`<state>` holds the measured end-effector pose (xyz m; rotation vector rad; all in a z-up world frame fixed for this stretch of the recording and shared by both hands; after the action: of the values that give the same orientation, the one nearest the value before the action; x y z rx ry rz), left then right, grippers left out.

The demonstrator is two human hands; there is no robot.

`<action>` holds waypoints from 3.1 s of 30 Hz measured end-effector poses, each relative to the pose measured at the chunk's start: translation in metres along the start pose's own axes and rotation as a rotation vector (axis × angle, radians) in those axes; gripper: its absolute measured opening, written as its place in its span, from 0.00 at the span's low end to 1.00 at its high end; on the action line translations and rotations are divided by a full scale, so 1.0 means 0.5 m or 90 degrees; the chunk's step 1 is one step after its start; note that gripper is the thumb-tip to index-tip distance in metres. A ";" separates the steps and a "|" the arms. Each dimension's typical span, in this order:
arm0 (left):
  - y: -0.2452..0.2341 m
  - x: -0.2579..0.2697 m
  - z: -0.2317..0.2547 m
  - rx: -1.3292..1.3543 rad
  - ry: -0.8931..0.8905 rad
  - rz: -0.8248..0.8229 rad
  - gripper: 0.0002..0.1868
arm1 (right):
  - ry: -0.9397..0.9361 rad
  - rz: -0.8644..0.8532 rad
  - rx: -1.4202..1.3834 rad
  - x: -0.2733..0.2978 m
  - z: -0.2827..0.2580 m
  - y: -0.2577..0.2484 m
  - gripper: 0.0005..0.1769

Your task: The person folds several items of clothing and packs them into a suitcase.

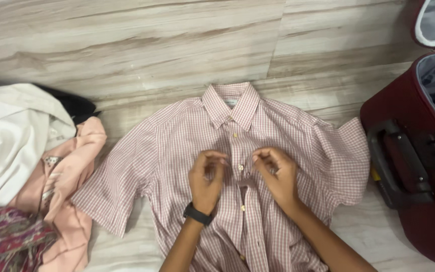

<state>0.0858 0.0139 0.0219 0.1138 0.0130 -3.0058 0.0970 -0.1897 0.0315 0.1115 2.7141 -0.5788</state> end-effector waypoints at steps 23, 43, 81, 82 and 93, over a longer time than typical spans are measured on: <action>-0.237 -0.144 -0.083 -0.695 0.129 -0.127 0.45 | -0.165 -0.277 0.583 -0.049 0.098 -0.081 0.48; -0.230 -0.286 -0.059 -0.730 0.009 -0.161 0.42 | -0.192 -0.314 0.606 -0.203 0.036 -0.028 0.38; -0.015 0.341 0.122 -0.414 -0.013 -0.368 0.07 | 0.016 -0.335 0.081 0.241 -0.209 -0.125 0.12; -0.014 0.346 0.113 -0.470 -0.036 -0.368 0.10 | 0.018 -0.336 0.081 0.243 -0.207 -0.134 0.12; -0.012 0.348 0.035 -0.549 0.025 -0.296 0.10 | 0.020 -0.332 0.211 0.255 -0.249 -0.159 0.12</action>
<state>-0.0884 -0.0037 0.0263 0.0822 1.4827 -3.1011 -0.0750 -0.2112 0.1211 -0.5227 2.6471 -1.1769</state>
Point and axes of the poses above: each hand's wrist, its own x-axis away from the middle knuckle, its own y-axis out of the palm, z = x × y, the point moved 10 cm from there along -x, towards the middle knuckle, and after that the axes turned 9 degrees about x, right-handed, at the moved point
